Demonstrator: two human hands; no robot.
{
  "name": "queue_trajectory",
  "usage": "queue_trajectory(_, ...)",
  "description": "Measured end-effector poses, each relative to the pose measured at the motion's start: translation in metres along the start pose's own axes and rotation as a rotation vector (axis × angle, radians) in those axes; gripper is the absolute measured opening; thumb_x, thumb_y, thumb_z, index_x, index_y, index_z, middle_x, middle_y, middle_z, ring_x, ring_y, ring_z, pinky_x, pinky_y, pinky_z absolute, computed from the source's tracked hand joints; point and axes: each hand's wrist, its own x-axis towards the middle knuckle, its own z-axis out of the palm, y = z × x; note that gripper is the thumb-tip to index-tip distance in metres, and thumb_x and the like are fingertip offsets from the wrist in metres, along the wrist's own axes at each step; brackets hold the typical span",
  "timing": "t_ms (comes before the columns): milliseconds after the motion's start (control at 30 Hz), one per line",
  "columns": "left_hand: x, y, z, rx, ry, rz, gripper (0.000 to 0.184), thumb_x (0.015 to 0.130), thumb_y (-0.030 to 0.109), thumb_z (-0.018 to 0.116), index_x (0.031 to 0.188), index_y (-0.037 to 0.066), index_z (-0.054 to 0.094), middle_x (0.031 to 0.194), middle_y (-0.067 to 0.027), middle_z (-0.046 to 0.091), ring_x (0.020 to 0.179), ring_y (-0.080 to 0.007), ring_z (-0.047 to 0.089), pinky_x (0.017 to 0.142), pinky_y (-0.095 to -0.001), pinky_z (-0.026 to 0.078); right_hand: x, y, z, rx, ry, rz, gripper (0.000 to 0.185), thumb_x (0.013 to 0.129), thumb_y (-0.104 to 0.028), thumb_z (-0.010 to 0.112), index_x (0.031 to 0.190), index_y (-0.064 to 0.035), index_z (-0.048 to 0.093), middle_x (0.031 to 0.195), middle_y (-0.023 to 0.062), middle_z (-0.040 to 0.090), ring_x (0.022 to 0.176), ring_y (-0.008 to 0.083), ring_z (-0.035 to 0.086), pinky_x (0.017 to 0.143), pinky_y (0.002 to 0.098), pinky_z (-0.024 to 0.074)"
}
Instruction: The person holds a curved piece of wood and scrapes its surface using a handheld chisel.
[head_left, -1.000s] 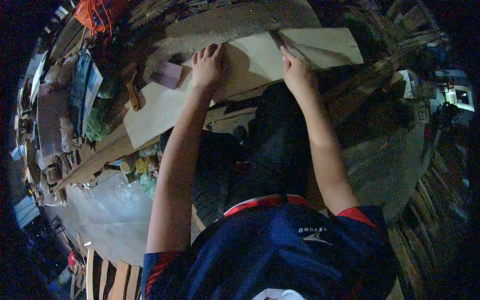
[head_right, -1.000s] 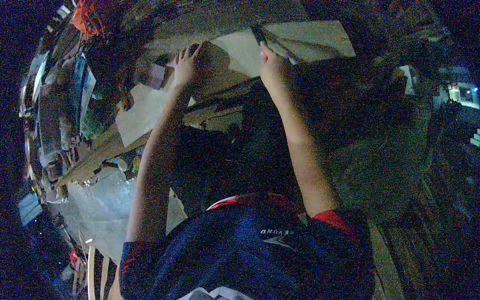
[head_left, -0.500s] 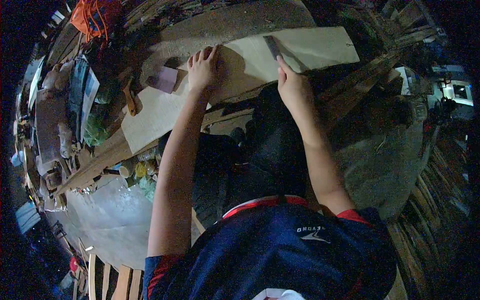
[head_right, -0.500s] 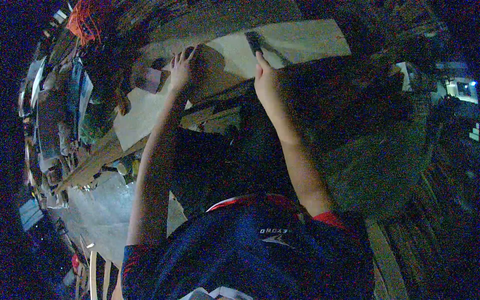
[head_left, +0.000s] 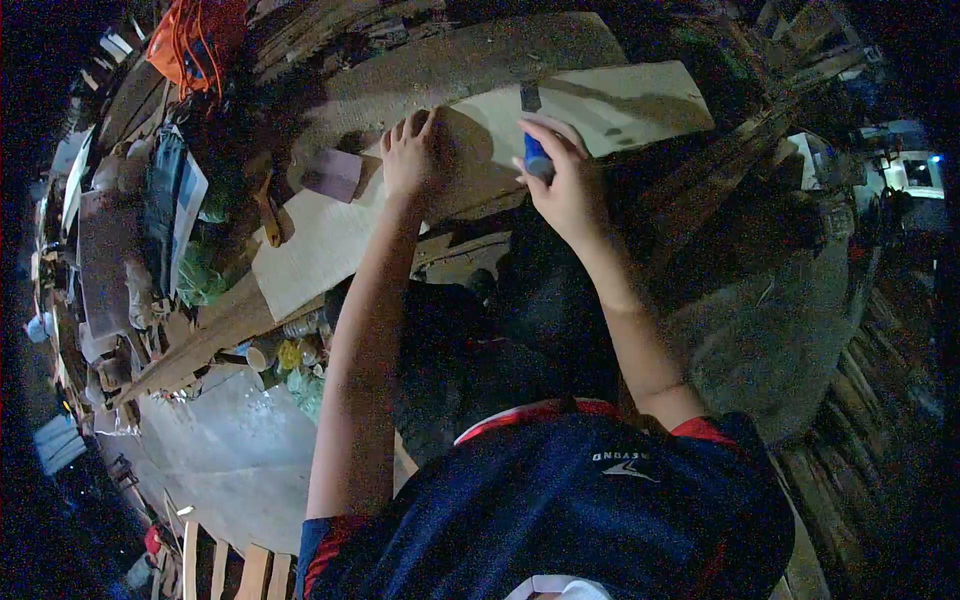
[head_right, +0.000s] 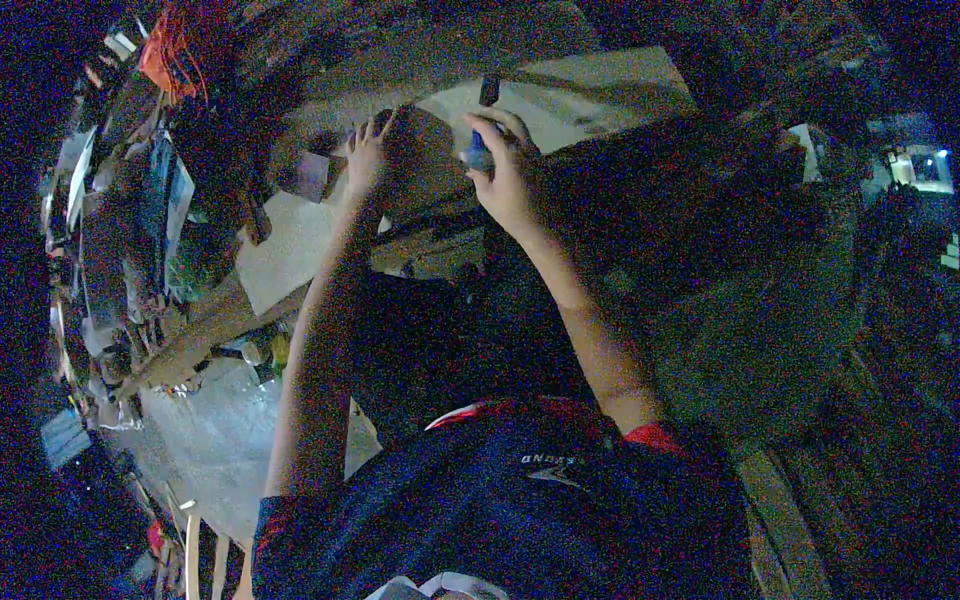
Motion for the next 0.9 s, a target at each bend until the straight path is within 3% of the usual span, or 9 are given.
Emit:
queue_trajectory(100, 0.0, -0.006, 0.011, 0.068, 0.071, 0.043, 0.052, 0.074, 0.029, 0.05, 0.122, 0.017, 0.037, 0.118, -0.0077, 0.041, 0.109, -0.0247, 0.037, 0.093, -0.0394, 0.024, 0.014, 0.0, 0.007, -0.12, -0.07, -0.134, 0.047, 0.064, 0.004, 0.058, 0.108, -0.0078, 0.048, 0.105, 0.0113, 0.048, 0.095, 0.0298, 0.048, 0.081, 0.0345, 0.0425)
queue_trajectory(233, -0.003, 0.0, 0.004, 0.029, 0.032, 0.009, 0.053, 0.073, 0.026, 0.051, 0.123, 0.017, 0.036, 0.117, -0.0072, 0.041, 0.109, -0.0238, 0.037, 0.094, -0.0388, 0.024, 0.034, 0.01, 0.017, -0.337, -0.142, -0.453, 0.034, 0.056, -0.01, 0.066, 0.088, -0.0118, 0.054, 0.087, 0.0052, 0.05, 0.081, 0.0248, 0.049, 0.073, 0.0364, 0.039)
queue_trajectory(300, -0.006, 0.004, -0.006, -0.002, 0.026, 0.003, 0.054, 0.073, 0.025, 0.051, 0.123, 0.018, 0.035, 0.117, -0.0069, 0.042, 0.109, -0.0235, 0.037, 0.094, -0.0384, 0.024, 0.05, 0.021, 0.038, -0.136, -0.173, -0.593, 0.029, 0.054, -0.012, 0.065, 0.081, -0.0115, 0.053, 0.084, 0.0046, 0.05, 0.084, 0.0248, 0.049, 0.075, 0.0387, 0.0358)
queue_trajectory(433, -0.002, -0.01, 0.015, 0.036, -0.014, 0.003, 0.06, 0.069, 0.024, 0.054, 0.125, 0.02, 0.033, 0.118, -0.0043, 0.04, 0.11, -0.0227, 0.035, 0.094, -0.0377, 0.024, 0.055, 0.022, 0.067, -0.012, -0.263, -0.621, 0.032, 0.049, -0.013, 0.063, 0.08, -0.0101, 0.054, 0.074, 0.0084, 0.054, 0.071, 0.0282, 0.053, 0.062, 0.0349, 0.0429)
queue_trajectory(500, -0.002, -0.016, 0.022, 0.064, 0.015, 0.037, 0.061, 0.069, 0.027, 0.052, 0.126, 0.024, 0.03, 0.118, -0.0028, 0.04, 0.111, -0.0224, 0.035, 0.094, -0.0377, 0.025, 0.055, 0.023, 0.078, 0.053, -0.333, -0.664, 0.033, 0.051, -0.023, 0.064, 0.08, -0.0101, 0.055, 0.073, 0.0087, 0.055, 0.07, 0.0285, 0.054, 0.062, 0.0354, 0.0431)
queue_trajectory(533, -0.004, -0.017, 0.02, 0.126, -0.035, 0.047, 0.059, 0.071, 0.03, 0.047, 0.127, 0.027, 0.028, 0.117, -0.0018, 0.04, 0.11, -0.0226, 0.035, 0.093, -0.0375, 0.026, 0.055, 0.024, 0.088, 0.029, -0.269, -0.725, 0.038, 0.056, -0.039, 0.063, 0.079, -0.0093, 0.056, 0.071, 0.0095, 0.055, 0.066, 0.0295, 0.055, 0.06, 0.0362, 0.0435)
queue_trajectory(633, -0.005, -0.015, 0.022, 0.089, 0.063, 0.058, 0.058, 0.071, 0.032, 0.046, 0.127, 0.027, 0.028, 0.117, -0.0021, 0.04, 0.109, -0.0232, 0.036, 0.093, -0.0375, 0.026, 0.051, 0.02, 0.094, -0.052, -0.314, -0.679, 0.029, 0.064, -0.027, 0.053, 0.087, -0.0102, 0.057, 0.078, 0.0094, 0.059, 0.068, 0.0268, 0.057, 0.061, 0.0379, 0.0441)
queue_trajectory(667, -0.005, -0.015, 0.023, 0.089, 0.06, 0.059, 0.058, 0.071, 0.032, 0.046, 0.127, 0.027, 0.028, 0.117, -0.0021, 0.04, 0.109, -0.0232, 0.036, 0.093, -0.0375, 0.026, 0.051, 0.017, 0.093, -0.046, -0.263, -0.701, 0.056, 0.056, -0.061, 0.057, 0.076, -0.0088, 0.059, 0.066, 0.0112, 0.054, 0.062, 0.029, 0.055, 0.057, 0.0356, 0.0438)
queue_trajectory(900, -0.005, -0.014, 0.015, 0.034, 0.059, 0.062, 0.058, 0.072, 0.026, 0.044, 0.127, 0.026, 0.027, 0.116, -0.0044, 0.041, 0.107, -0.0229, 0.038, 0.093, -0.0383, 0.026, 0.061, 0.034, 0.084, -0.046, -0.271, -0.65, 0.038, 0.059, -0.046, 0.059, 0.068, -0.0092, 0.055, 0.054, 0.0086, 0.047, 0.054, 0.0267, 0.052, 0.051, 0.0355, 0.041)
